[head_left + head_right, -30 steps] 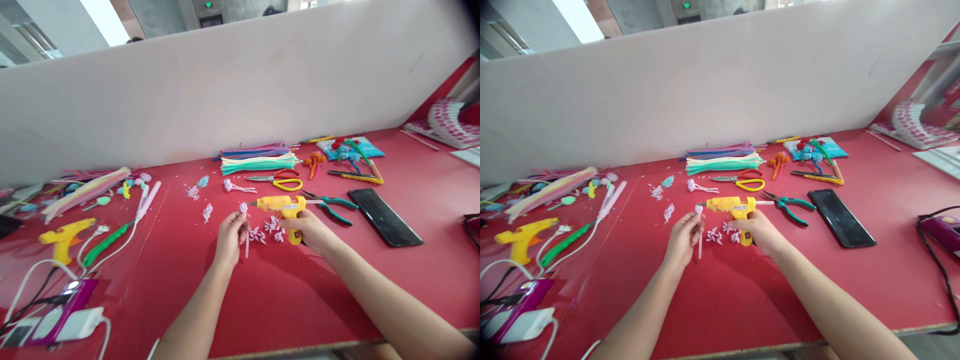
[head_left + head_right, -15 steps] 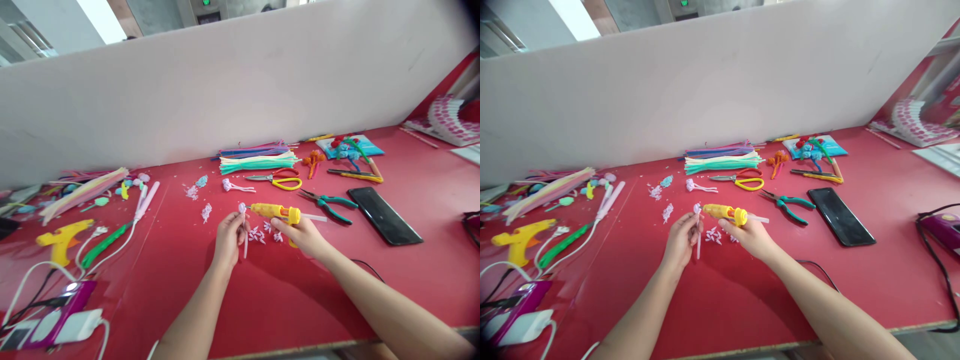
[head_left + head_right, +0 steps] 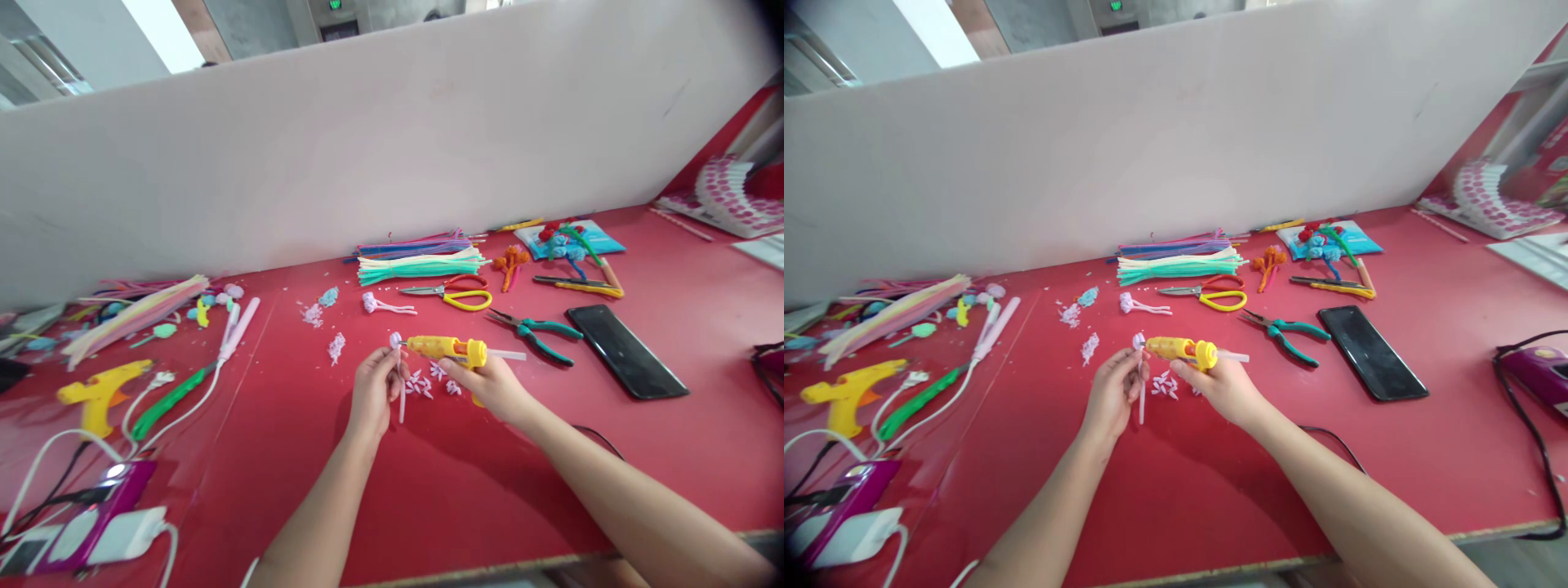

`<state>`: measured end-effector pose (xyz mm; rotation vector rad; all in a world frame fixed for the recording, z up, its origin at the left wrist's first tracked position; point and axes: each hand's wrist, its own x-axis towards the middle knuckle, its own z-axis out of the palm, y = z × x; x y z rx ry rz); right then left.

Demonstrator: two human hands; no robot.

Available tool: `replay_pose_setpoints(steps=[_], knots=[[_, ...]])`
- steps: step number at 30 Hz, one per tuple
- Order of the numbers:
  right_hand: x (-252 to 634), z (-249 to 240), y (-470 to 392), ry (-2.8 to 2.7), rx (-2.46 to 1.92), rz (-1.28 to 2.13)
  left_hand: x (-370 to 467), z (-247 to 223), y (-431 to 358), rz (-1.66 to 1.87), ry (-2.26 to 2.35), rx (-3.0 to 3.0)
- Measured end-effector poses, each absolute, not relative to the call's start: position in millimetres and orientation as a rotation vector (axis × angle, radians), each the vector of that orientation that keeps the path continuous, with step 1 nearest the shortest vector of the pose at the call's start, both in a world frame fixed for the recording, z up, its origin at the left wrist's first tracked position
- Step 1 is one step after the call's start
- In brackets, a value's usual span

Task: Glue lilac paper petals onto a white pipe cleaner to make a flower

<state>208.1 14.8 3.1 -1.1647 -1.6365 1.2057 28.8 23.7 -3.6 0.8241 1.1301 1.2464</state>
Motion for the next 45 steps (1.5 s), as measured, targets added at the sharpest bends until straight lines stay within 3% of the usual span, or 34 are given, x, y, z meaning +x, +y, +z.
replay_pose_setpoints(steps=[45], knots=[[208.7,-0.1,16.7,-1.684,-1.211,1.155,28.5,-4.1,23.7,1.262,1.120,0.822]])
